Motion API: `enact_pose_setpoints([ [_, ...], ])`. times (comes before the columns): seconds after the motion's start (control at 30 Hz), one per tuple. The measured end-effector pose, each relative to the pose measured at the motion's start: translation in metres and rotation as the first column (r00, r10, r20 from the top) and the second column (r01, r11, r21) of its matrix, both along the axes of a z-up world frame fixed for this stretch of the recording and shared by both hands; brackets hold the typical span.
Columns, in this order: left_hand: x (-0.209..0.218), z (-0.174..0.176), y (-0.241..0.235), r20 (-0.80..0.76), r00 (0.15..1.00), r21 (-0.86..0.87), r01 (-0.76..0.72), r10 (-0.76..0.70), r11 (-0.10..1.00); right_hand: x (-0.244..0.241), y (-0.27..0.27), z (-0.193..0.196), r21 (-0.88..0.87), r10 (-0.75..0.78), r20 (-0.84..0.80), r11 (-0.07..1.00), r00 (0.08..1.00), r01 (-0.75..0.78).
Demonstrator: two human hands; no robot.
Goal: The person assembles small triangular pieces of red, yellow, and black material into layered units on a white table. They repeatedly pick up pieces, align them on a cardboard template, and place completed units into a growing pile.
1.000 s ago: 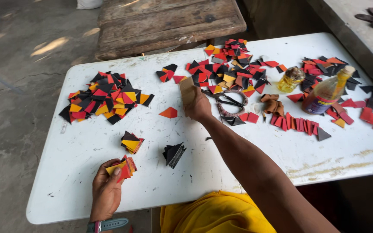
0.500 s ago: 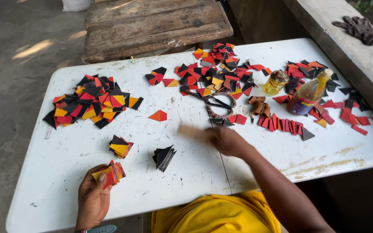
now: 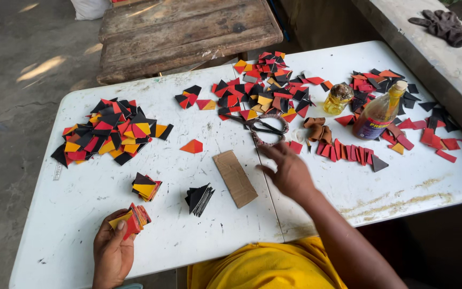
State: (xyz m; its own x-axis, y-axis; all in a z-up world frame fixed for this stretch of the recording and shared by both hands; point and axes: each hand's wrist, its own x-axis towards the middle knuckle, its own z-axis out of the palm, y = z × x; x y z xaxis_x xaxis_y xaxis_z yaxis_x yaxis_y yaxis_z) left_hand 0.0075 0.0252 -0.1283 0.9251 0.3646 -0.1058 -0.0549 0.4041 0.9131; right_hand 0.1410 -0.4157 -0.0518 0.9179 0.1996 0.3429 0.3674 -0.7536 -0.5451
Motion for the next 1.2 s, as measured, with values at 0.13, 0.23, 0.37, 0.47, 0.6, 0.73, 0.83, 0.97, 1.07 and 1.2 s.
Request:
enact_pose_setpoints([
  [0.13, 0.005, -0.016, 0.009, 0.078, 0.997, -0.034, 0.023, -0.020, 0.999, 0.038, -0.027, -0.008, -0.284, 0.101, 0.081, 0.956, 0.992, -0.074],
  [0.23, 0.012, -0.039, 0.024, 0.119, 0.993, -0.072, -0.001, 0.009, 0.997, 0.055, -0.029, -0.019, -0.370, 0.206, 0.059, 0.913, 0.977, -0.170],
  [0.37, 0.005, -0.071, 0.049, 0.136, 0.989, -0.155, -0.034, 0.055, 0.987, 0.054, -0.030, -0.034, -0.350, 0.223, 0.064, 0.918, 0.973, -0.187],
  [0.47, 0.012, -0.072, 0.062, 0.125, 0.991, -0.159, -0.028, 0.049, 0.987, 0.068, -0.042, -0.021, -0.207, 0.165, 0.068, 0.967, 0.984, -0.148],
  [0.6, 0.015, -0.047, 0.034, 0.278, 0.929, -0.148, 0.293, -0.245, 0.945, 0.101, -0.069, 0.001, -0.169, -0.005, 0.081, 0.985, 0.997, 0.018],
  [0.73, 0.015, -0.009, -0.074, 0.144, 0.909, -0.113, 0.407, -0.390, 0.906, 0.140, -0.109, 0.040, -0.272, -0.083, 0.265, 0.949, 0.961, 0.157],
  [0.83, 0.017, 0.018, -0.159, 0.056, 0.911, -0.209, 0.412, -0.409, 0.887, 0.164, -0.149, 0.070, -0.204, -0.319, 0.197, 0.911, 0.927, 0.357],
  [0.97, 0.016, 0.050, -0.212, -0.015, 0.901, -0.209, 0.422, -0.434, 0.882, 0.179, -0.216, 0.099, -0.362, -0.301, 0.345, 0.832, 0.889, 0.421],
  [1.07, 0.016, 0.074, -0.213, 0.042, 0.882, -0.150, 0.470, -0.469, 0.870, 0.170, -0.241, 0.111, -0.431, -0.256, 0.553, 0.726, 0.793, 0.535],
  [1.2, 0.029, 0.098, -0.177, 0.126, 0.928, -0.048, 0.359, -0.351, 0.932, 0.105, -0.189, 0.093, -0.323, -0.263, 0.411, 0.853, 0.873, 0.409],
])
